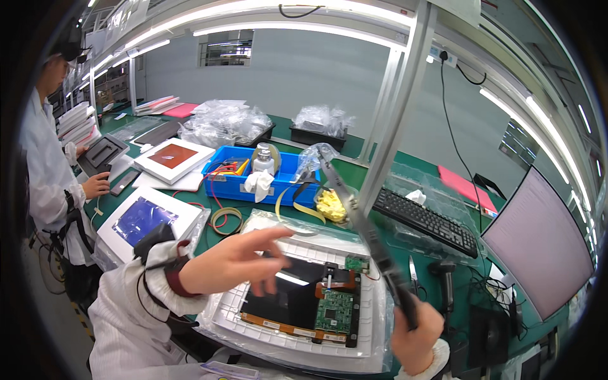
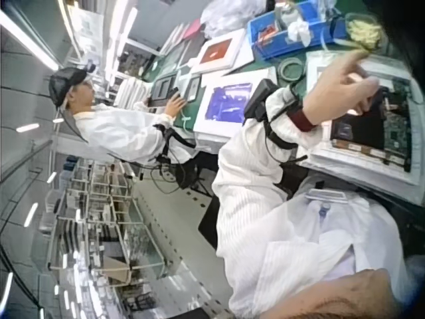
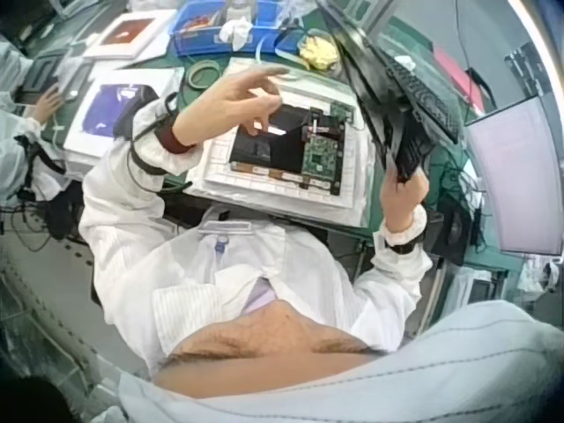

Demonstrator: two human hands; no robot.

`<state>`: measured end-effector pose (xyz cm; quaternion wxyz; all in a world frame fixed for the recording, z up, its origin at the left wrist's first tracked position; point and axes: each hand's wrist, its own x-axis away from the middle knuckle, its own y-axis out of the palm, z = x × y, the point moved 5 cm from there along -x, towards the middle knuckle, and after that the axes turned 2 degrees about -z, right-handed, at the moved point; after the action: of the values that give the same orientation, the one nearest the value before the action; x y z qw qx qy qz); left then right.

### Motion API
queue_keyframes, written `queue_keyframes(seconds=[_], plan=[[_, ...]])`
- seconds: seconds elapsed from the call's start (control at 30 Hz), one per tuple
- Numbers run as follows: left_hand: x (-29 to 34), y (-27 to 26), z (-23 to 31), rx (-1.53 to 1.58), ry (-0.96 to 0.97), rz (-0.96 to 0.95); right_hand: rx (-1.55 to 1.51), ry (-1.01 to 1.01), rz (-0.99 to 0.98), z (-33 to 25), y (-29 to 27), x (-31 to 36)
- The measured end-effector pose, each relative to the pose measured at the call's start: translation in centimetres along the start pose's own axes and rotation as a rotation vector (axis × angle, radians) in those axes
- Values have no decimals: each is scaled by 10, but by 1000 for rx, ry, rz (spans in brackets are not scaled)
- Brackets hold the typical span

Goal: Installing a circuit board and connecting ribbon cables to an electronic display panel at a factory workstation.

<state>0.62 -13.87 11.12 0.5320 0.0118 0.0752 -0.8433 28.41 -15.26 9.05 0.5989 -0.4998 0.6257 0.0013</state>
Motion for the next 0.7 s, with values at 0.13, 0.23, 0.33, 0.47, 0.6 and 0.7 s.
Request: queue_keyframes(seconds=[0.13,0.23,0.33,0.47,0.6,0.7], plan=[[32,-29,-70,-1017,30,292,-353,191,212,58,-21,-21],[53,-35,-110,-1111,-133,343,-598,240,292,108,-24,-35],[64,-41,-139,-1079,-308,388,-907,281,305,152,-18,-48],[65,-40,-138,-996,-171,409,-1036,282,263,200,-1,-62],[68,-39,-136,-971,-158,408,-1093,311,211,208,16,-78],[71,-40,-136,-993,-191,362,-1120,326,170,216,27,-85]])
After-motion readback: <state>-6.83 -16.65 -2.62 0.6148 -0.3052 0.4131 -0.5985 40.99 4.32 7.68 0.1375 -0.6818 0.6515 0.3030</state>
